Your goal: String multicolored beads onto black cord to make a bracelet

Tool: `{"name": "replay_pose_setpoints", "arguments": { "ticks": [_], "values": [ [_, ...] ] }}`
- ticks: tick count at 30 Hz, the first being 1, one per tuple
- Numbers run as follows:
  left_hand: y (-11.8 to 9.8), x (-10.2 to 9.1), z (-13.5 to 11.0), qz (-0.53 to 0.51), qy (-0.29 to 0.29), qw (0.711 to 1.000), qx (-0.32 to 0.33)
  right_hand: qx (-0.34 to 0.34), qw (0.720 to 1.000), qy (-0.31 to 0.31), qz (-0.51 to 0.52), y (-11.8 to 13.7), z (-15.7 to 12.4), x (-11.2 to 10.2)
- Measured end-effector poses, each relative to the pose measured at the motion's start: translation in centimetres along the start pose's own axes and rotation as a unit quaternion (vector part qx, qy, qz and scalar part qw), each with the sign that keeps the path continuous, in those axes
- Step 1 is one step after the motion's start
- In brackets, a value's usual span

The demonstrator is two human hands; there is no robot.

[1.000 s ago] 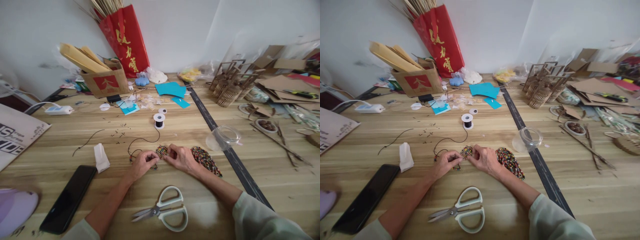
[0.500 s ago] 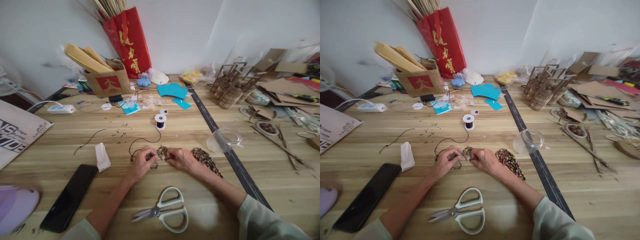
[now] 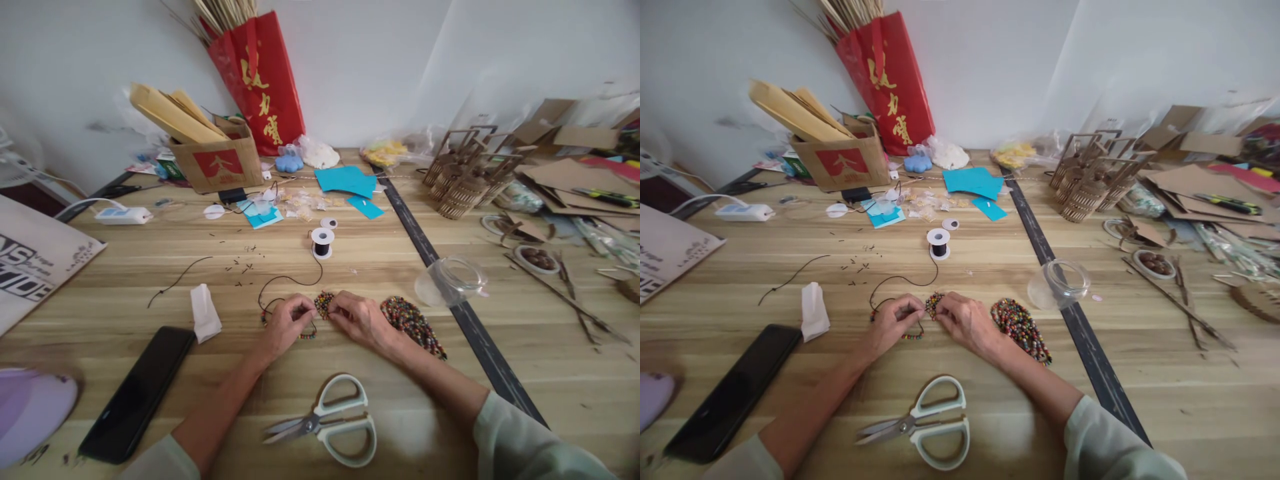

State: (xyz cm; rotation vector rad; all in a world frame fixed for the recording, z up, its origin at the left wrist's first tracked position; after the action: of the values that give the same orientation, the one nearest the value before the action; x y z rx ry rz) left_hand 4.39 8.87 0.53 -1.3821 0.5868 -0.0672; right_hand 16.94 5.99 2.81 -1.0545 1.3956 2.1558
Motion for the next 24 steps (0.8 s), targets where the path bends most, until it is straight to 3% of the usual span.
{"name": "replay_pose_setpoints", "arguments": {
  "ticks": [5,12,16,24],
  "values": [
    [0.7,-0.1,0.1,-0.046,-0.007,0.998,-0.031,-0.077,0.989,0.013,-0.127,2.0,-0.5,1.5],
    [1.2,-0.1,0.2,-0.078,-0.011,0.995,-0.058,-0.099,0.978,0.022,-0.182,2.3,-0.7,2.5],
    [1.3,0.1,0.1,-0.081,-0.003,0.995,-0.057,-0.105,0.984,-0.012,-0.14,2.2,-0.9,1.8],
    [1.1,0.9,-0.1,-0.063,0.042,0.997,-0.03,-0.103,0.989,-0.083,0.071,1.7,-0.8,0.4]
  ]
}}
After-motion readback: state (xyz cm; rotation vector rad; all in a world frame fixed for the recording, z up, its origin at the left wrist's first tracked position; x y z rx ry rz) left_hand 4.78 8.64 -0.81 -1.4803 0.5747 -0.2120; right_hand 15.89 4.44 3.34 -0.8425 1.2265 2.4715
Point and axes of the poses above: each hand's wrist, its own z-axis towards the middle knuckle, its own x-axis out of the palm, y = z × x, the point moved 9 cm from there along z, towards the middle knuckle, and after that the axes turned 1 degree about x, right-handed, at the moved point
